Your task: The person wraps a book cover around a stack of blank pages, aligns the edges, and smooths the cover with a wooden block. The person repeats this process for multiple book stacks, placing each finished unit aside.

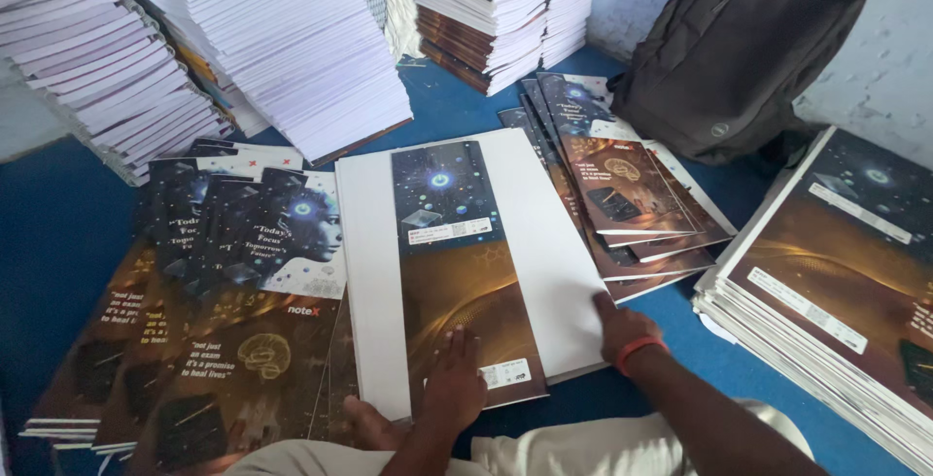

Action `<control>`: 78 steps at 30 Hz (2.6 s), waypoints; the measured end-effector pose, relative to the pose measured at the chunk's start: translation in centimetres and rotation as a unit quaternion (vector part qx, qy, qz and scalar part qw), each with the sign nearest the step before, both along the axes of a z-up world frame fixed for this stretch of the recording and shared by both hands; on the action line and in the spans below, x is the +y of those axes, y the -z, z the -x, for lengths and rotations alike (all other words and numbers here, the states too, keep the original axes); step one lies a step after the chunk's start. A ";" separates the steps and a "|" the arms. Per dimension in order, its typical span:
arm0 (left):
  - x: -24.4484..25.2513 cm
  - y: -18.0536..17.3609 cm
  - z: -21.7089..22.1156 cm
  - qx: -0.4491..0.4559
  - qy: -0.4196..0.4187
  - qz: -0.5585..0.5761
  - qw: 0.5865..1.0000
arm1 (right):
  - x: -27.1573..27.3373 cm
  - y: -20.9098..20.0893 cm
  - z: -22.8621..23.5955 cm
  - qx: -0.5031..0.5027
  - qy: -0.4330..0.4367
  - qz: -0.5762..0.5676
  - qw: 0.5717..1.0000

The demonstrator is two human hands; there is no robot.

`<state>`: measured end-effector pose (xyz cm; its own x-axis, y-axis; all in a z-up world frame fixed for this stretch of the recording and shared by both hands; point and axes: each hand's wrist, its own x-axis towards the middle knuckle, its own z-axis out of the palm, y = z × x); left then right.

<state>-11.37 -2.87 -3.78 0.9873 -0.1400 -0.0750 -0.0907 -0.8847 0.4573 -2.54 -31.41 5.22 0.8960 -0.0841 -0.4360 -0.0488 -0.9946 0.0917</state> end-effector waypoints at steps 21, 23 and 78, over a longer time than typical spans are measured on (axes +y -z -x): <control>-0.3 -0.2 -0.1 0.022 -0.018 -0.015 0.999 | 8.3 8.0 0.4 -0.019 0.167 -0.350 0.921; -0.3 -1.0 0.0 0.028 -0.024 -0.008 0.999 | 8.3 8.6 0.5 0.000 0.177 -0.388 0.905; -0.2 -1.9 -0.7 0.009 -0.133 -0.035 0.990 | 2.9 -5.2 -14.0 -0.289 -0.115 0.133 0.941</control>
<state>-10.63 -3.07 -1.84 0.9869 0.1321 -0.0929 0.1583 -0.9060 0.3926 11.48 -28.54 10.44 0.9849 0.1037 0.1384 0.0468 -0.9303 0.3638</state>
